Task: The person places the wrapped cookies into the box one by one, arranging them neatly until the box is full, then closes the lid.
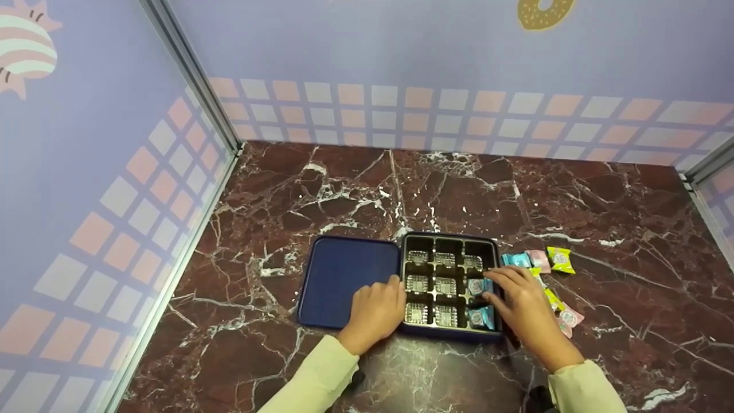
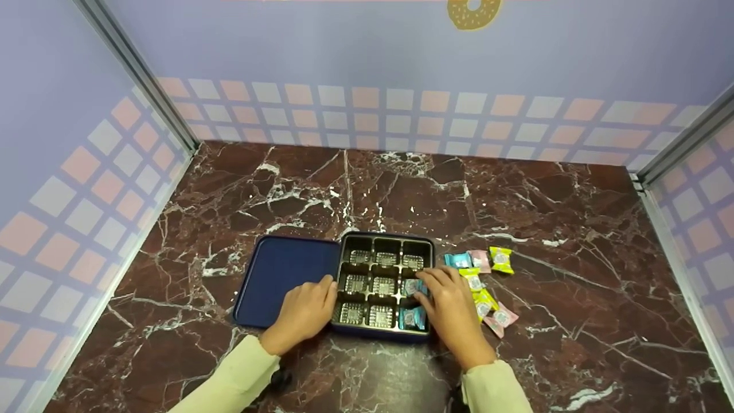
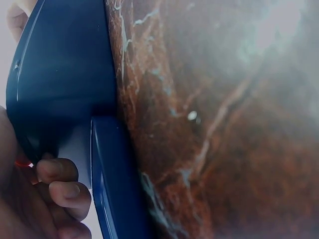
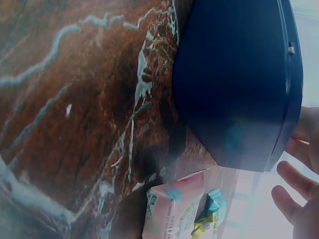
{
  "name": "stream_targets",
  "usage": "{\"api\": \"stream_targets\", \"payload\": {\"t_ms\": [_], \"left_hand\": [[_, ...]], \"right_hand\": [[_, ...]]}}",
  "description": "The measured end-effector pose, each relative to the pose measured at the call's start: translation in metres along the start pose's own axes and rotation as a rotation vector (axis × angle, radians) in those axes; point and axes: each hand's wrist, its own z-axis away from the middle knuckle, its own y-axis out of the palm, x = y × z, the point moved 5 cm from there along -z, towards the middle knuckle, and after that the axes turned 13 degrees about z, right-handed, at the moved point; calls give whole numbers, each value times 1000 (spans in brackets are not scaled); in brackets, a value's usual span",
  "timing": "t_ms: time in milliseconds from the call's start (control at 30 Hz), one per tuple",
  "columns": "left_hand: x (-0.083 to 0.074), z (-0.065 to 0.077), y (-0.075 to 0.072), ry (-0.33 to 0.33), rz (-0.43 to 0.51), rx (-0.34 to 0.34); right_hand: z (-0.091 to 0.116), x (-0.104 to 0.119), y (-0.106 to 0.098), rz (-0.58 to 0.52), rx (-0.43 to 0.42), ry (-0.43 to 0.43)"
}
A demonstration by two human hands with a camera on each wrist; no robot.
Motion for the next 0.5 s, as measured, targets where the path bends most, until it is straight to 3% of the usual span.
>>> {"api": "stream_targets", "payload": {"t_ms": [200, 500], "left_hand": [[1, -1, 1, -19, 6, 22], [0, 0, 1, 5, -17, -29]], "right_hand": [[1, -2, -1, -3, 11, 21], [3, -6, -4, 16, -29, 28]]}}
